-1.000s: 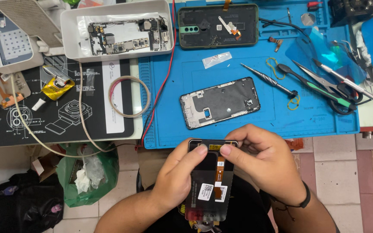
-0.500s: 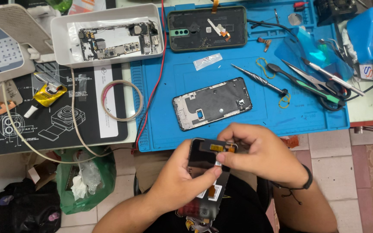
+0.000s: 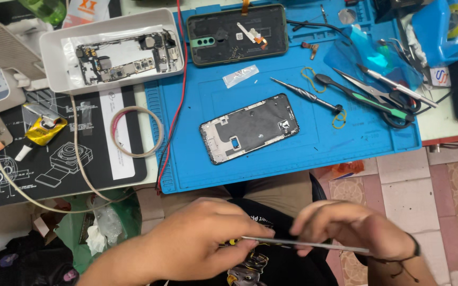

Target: The person repairs a smartphone at a workbench. They disconnect a flex cable from a disassembled phone, handle the battery and internal components, then align and press the rear housing back onto the phone body, pressing along the edges to close it.

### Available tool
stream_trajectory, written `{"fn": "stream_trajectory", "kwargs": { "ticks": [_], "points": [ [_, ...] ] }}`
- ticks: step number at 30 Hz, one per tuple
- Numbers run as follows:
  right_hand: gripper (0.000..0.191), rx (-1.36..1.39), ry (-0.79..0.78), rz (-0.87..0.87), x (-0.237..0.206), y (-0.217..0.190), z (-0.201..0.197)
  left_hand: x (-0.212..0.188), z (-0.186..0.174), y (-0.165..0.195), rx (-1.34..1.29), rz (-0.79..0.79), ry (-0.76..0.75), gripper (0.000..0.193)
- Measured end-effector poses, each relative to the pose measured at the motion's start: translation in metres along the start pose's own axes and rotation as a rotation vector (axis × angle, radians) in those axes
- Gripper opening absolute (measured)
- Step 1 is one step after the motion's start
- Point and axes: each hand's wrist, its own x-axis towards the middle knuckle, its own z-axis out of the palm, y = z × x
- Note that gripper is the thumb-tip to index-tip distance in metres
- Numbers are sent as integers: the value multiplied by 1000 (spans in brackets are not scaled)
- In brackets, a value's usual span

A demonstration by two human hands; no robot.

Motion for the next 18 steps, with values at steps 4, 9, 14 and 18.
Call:
{"fn": "stream_trajectory", "kwargs": {
  "ticks": [4, 9, 14, 18],
  "points": [
    [83, -208, -99, 365, 10, -1, -7, 29, -11, 21, 195, 114, -151, 33],
    [102, -223, -116, 424, 2, 2, -17, 58, -31, 44, 116, 153, -199, 31],
    [111, -33, 41, -16, -4, 16, -18, 97, -84, 23, 67, -246, 322, 54],
    [112, 46, 142, -205, 18, 28, -24, 133, -100, -21, 194, -736, 355, 81]
  ]
}}
